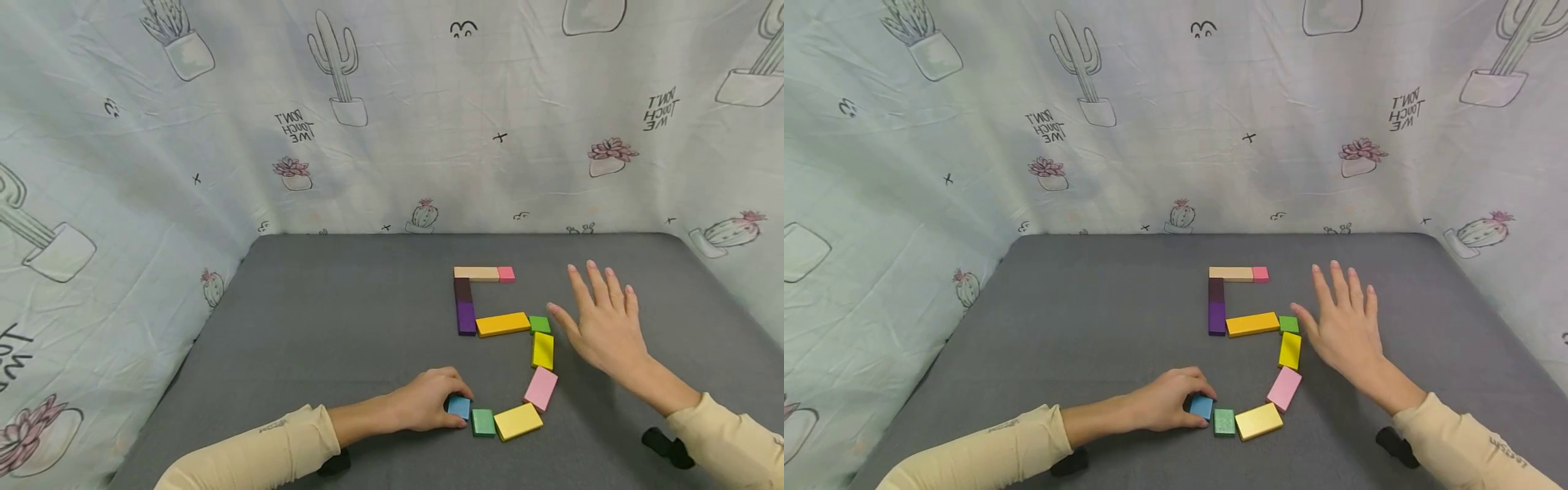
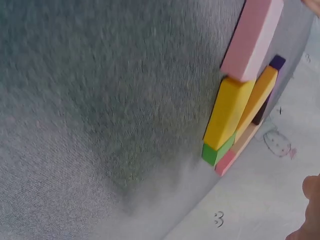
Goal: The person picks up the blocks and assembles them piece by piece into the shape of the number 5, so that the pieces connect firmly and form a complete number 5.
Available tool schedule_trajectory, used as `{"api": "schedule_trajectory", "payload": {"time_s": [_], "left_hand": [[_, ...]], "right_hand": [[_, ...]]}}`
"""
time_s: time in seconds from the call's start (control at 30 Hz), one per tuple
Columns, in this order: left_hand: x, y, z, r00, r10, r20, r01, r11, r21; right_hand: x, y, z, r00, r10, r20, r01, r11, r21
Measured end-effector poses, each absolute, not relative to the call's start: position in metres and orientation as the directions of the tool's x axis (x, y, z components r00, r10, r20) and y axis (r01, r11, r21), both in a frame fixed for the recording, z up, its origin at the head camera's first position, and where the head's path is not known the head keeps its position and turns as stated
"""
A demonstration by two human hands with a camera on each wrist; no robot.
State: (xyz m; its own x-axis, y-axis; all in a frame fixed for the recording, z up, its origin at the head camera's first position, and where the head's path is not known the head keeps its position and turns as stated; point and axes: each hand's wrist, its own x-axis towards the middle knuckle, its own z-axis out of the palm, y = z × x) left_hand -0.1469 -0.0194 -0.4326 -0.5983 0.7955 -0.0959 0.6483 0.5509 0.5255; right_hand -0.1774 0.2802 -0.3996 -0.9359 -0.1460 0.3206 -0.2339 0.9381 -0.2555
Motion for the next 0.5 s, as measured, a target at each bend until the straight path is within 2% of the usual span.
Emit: {"api": "schedule_trajectory", "payload": {"time_s": [0.13, 0.5], "left_hand": [[-0.1464, -0.0176, -0.4339, -0.594, 0.799, -0.088, 0.65, 0.542, 0.533], [-0.1476, -0.019, -0.4359, -0.59, 0.806, -0.049, 0.653, 0.512, 0.558]], "right_hand": [[-0.1826, 0.2849, -0.3984, -0.948, -0.125, 0.293, -0.217, 0.927, -0.307], [-0.1866, 0.2905, -0.4012, -0.954, -0.103, 0.282, -0.196, 0.925, -0.326]]}}
